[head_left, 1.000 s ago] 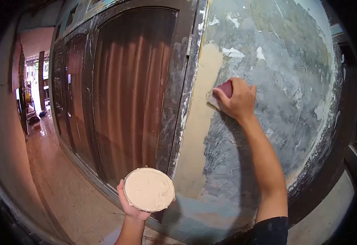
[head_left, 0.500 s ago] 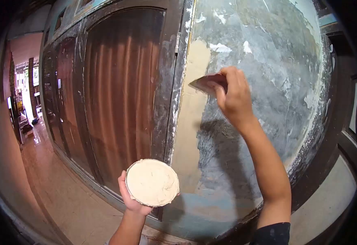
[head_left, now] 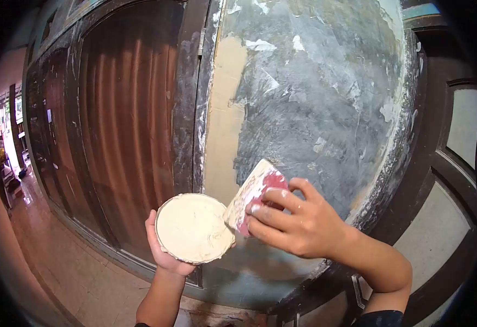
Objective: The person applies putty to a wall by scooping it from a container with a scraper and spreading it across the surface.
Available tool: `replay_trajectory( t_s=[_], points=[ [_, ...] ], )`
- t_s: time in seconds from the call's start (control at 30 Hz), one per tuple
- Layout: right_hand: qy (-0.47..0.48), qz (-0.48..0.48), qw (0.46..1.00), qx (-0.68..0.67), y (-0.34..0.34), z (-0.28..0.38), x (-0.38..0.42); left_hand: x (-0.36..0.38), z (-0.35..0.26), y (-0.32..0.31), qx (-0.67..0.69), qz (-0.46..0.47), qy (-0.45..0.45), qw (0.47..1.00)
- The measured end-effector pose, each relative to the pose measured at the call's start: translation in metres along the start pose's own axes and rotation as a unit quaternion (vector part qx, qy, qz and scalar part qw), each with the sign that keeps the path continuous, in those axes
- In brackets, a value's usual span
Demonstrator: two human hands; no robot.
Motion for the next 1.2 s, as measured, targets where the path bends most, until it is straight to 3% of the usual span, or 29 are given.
replay_trajectory(
  t_s=[0.07, 0.33, 0.83, 0.9, 1.07, 1.13, 1.2],
  points=[
    [0.007, 0.014, 1.0, 0.004, 0.003, 0.006, 0.006, 0.0, 0.002, 0.003, -0.013, -0.054, -0.026, 0.998],
    [0.018, 0.05, 0.999, -0.013, 0.0, 0.011, 0.016, 0.008, 0.005, 0.006, 0.002, -0.052, -0.012, 0.999],
    [-0.01, 0.018, 0.998, -0.056, 0.003, 0.016, 0.023, 0.006, 0.025, 0.008, -0.011, -0.059, -0.025, 0.998],
    [-0.048, 0.044, 0.997, -0.045, 0.003, 0.012, 0.022, 0.004, 0.031, 0.011, -0.01, -0.068, -0.01, 0.998],
    [-0.087, 0.018, 0.994, -0.057, -0.013, -0.016, -0.001, 0.004, 0.03, 0.012, -0.003, -0.054, -0.001, 0.999],
    [-0.135, -0.016, 0.985, -0.11, -0.029, -0.037, -0.012, 0.01, 0.025, 0.008, -0.006, -0.017, -0.002, 1.0],
    [-0.174, -0.032, 0.976, -0.128, -0.038, -0.064, -0.026, 0.017, 0.019, 0.017, -0.008, -0.039, -0.02, 0.999]
  ],
)
Point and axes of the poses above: each hand's wrist, its own x-axis away from the middle knuckle, its own y-axis out of the back of the hand, z = x × y, the point moved 1 cm from there along -x, towards the middle knuckle
